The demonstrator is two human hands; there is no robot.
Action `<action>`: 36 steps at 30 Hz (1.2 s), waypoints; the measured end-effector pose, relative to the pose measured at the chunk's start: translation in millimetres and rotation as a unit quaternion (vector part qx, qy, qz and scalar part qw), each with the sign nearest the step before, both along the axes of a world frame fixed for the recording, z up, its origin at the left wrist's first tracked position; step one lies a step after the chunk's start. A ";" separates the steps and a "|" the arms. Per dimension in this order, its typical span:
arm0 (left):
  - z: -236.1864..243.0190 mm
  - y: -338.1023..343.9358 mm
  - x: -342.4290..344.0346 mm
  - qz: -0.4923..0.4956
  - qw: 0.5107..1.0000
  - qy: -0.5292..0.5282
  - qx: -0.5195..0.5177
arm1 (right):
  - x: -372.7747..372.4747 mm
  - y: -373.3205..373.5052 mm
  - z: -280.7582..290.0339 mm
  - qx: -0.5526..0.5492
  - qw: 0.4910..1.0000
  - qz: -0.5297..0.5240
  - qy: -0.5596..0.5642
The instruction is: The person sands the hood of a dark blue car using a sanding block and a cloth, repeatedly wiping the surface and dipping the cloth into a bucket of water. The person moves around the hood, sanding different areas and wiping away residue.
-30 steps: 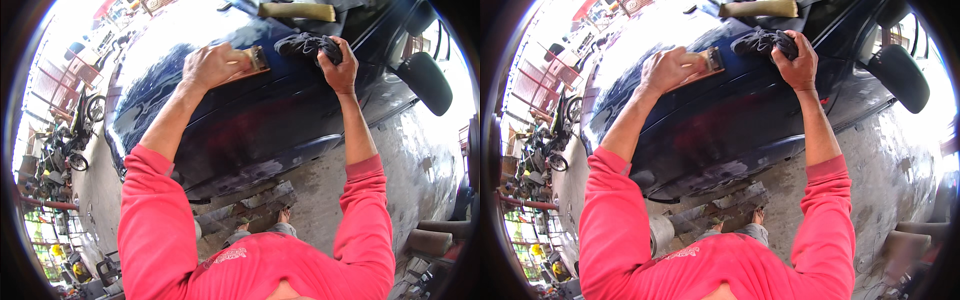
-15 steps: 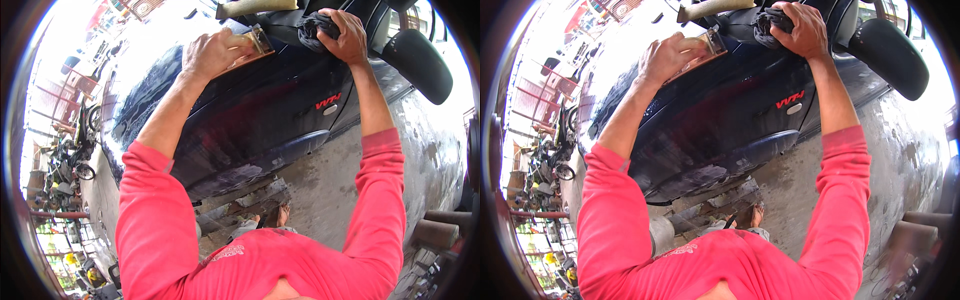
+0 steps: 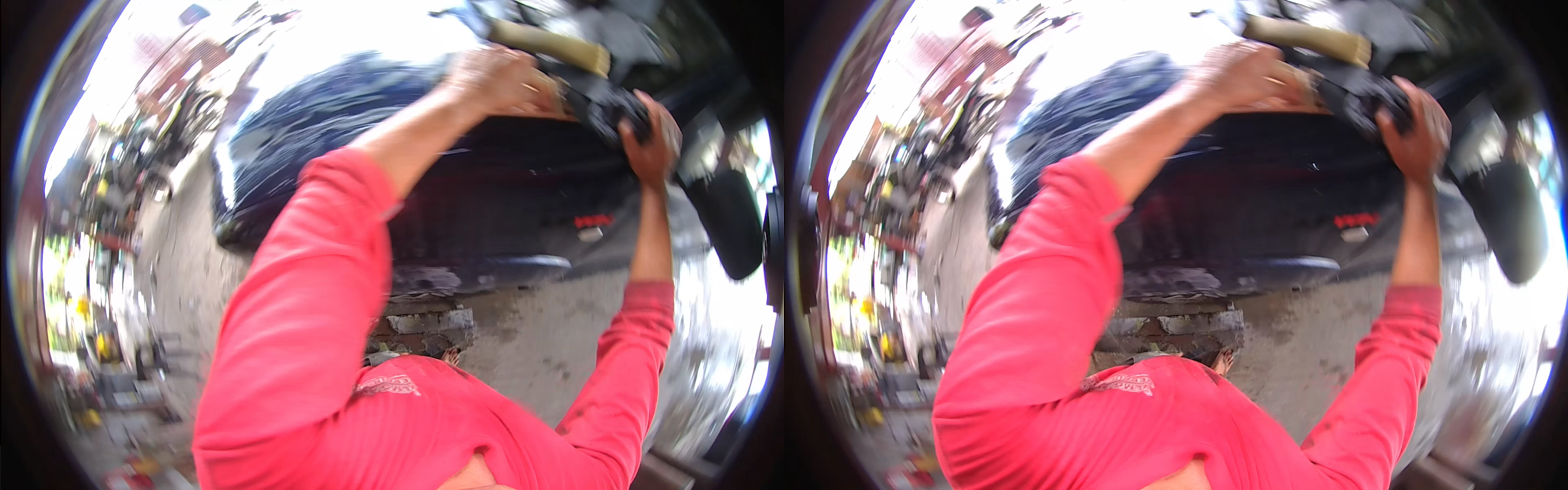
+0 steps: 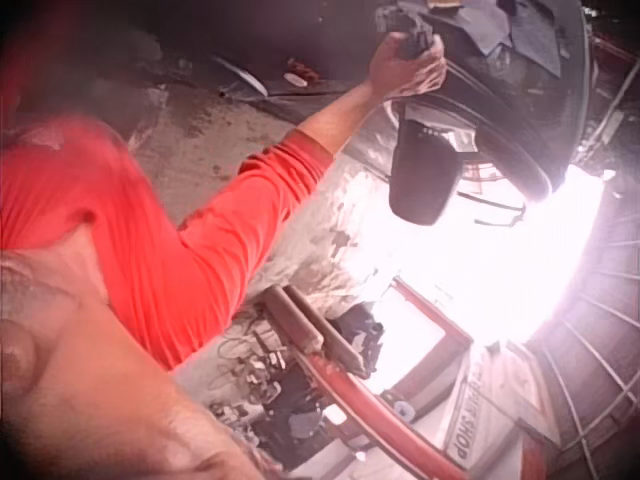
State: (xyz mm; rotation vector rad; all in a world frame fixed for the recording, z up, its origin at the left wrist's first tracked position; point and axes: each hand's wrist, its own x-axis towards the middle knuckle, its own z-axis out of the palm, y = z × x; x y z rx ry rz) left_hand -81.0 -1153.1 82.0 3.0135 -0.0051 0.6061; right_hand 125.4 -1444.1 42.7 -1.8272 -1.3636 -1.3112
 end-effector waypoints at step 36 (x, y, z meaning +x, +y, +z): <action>-23.6 325.5 -275.0 -0.075 0.976 0.157 -0.133 | -165.2 132.1 -22.1 0.008 0.964 0.016 0.267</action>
